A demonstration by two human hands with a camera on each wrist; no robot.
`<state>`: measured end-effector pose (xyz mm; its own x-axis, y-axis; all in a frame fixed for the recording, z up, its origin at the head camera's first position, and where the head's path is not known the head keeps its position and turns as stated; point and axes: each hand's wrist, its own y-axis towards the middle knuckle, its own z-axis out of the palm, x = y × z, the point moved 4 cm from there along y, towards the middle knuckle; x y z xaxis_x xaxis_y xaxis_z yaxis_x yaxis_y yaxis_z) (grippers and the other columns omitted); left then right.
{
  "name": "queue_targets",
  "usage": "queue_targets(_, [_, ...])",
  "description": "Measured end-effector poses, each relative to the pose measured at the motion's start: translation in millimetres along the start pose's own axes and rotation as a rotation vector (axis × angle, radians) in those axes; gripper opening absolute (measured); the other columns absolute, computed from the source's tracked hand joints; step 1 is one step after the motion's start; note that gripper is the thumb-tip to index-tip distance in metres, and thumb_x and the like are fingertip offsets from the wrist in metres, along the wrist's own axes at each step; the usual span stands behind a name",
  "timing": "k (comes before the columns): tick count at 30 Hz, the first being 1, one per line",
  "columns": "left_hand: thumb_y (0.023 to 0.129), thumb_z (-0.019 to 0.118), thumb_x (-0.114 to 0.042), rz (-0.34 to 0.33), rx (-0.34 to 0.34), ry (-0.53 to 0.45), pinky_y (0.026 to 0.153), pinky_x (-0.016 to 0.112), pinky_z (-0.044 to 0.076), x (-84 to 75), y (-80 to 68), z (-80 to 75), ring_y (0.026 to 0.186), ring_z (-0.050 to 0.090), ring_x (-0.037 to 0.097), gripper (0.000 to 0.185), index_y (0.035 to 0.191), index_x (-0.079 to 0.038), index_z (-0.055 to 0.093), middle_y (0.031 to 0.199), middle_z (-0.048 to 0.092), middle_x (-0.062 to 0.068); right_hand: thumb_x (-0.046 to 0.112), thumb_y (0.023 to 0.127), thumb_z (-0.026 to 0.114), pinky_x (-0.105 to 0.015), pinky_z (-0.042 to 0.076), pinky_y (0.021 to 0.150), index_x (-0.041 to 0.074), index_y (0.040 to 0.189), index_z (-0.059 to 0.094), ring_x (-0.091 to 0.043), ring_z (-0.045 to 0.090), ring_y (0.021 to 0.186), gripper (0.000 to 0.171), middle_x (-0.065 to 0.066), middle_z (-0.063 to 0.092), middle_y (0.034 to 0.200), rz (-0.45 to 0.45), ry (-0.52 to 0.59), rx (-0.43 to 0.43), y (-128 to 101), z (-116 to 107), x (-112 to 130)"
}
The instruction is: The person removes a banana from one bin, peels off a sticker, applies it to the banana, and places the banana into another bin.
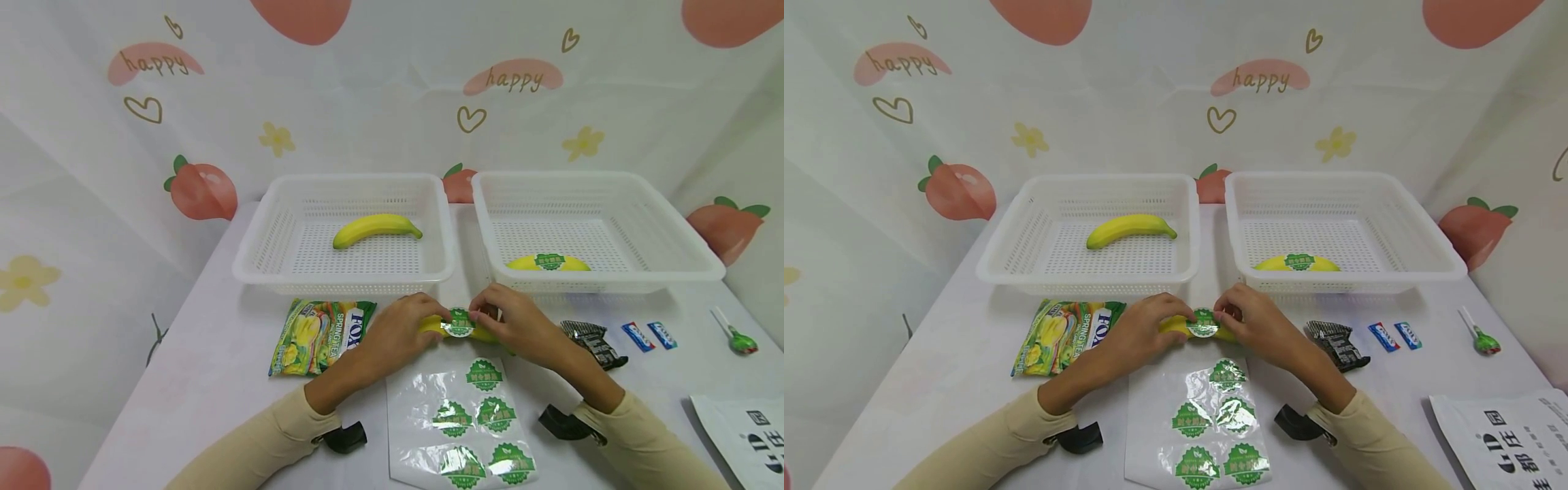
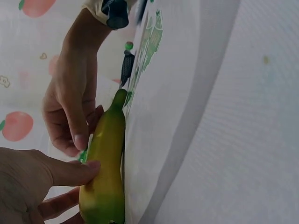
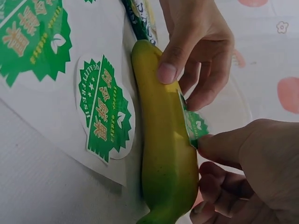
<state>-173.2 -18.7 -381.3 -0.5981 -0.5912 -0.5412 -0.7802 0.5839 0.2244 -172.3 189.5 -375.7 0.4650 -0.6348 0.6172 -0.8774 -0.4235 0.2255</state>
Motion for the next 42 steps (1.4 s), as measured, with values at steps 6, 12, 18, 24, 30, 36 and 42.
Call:
queue_targets(6, [0.092, 0.084, -0.015, 0.023, -0.008, 0.001, 0.091, 0.035, 0.054, -0.7, 0.8, 0.0, 0.112, 0.066, 0.019, 0.032, 0.123, -0.018, 0.077, 0.124, 0.072, 0.002, 0.017, 0.095, 0.082, -0.032, 0.052, 0.077, 0.014, 0.119, 0.076, -0.013, 0.058, 0.092, 0.025, 0.001, 0.064, 0.107, -0.048, -0.059, 0.013, -1, 3, 4])
queue_targets(12, [0.092, 0.084, -0.014, 0.026, 0.009, 0.002, 0.092, 0.035, 0.054, -2.0, 1.0, 0.5, 0.112, 0.066, 0.019, 0.034, 0.125, -0.017, 0.077, 0.125, 0.072, 0.002, 0.026, 0.088, 0.089, -0.035, 0.05, 0.083, 0.016, 0.121, 0.078, -0.016, 0.055, 0.101, 0.036, 0.001, 0.06, 0.112, -0.047, -0.143, 0.063, -3, 10, 6])
queue_targets(18, [0.094, 0.082, -0.021, 0.014, 0.032, 0.034, 0.083, 0.031, 0.051, -4.5, 3.9, 1.1, 0.102, 0.064, 0.017, 0.035, 0.128, -0.015, 0.075, 0.121, 0.071, 0.003, 0.029, 0.092, 0.085, -0.037, 0.05, 0.083, 0.012, 0.123, 0.078, -0.017, 0.055, 0.101, 0.036, 0.0, 0.062, 0.112, -0.018, -0.192, 0.077, -3, 13, 8])
queue_targets(24, [0.096, 0.08, -0.036, -0.037, 0.059, 0.129, 0.079, 0.03, 0.051, -5.8, 9.6, 4.8, 0.096, 0.062, 0.015, 0.038, 0.128, -0.017, 0.074, 0.116, 0.07, 0.001, 0.031, 0.092, 0.085, -0.039, 0.051, 0.084, 0.01, 0.126, 0.078, -0.018, 0.057, 0.102, 0.041, 0.0, 0.063, 0.112, -0.033, -0.266, 0.063, -3, 18, 8])
queue_targets(30, [0.095, 0.081, -0.039, -0.05, 0.066, 0.186, 0.075, 0.03, 0.05, -8.2, 11.5, 4.4, 0.091, 0.062, 0.014, 0.036, 0.124, -0.019, 0.077, 0.111, 0.068, 0.0, 0.038, 0.089, 0.085, -0.039, 0.053, 0.082, 0.012, 0.121, 0.079, -0.017, 0.06, 0.1, 0.042, 0.001, 0.067, 0.111, -0.067, -0.34, 0.039, -4, 15, 9])
queue_targets(36, [0.094, 0.081, -0.037, -0.03, 0.036, 0.206, 0.07, 0.029, 0.049, -8.7, 12.0, 4.0, 0.087, 0.062, 0.013, 0.033, 0.12, -0.018, 0.078, 0.106, 0.068, -0.001, 0.037, 0.086, 0.084, -0.042, 0.055, 0.082, 0.016, 0.114, 0.08, -0.021, 0.065, 0.101, 0.035, 0.002, 0.072, 0.109, -0.092, -0.448, 0.027, -5, 9, 8])
queue_targets(42, [0.094, 0.079, -0.041, -0.05, 0.056, 0.262, 0.07, 0.03, 0.05, -9.6, 12.4, 5.5, 0.087, 0.063, 0.014, 0.036, 0.123, -0.02, 0.077, 0.107, 0.068, -0.001, 0.041, 0.086, 0.085, -0.036, 0.052, 0.074, 0.017, 0.11, 0.081, -0.017, 0.062, 0.092, 0.035, 0.004, 0.07, 0.104, -0.132, -0.457, 0.021, -4, 8, 10])
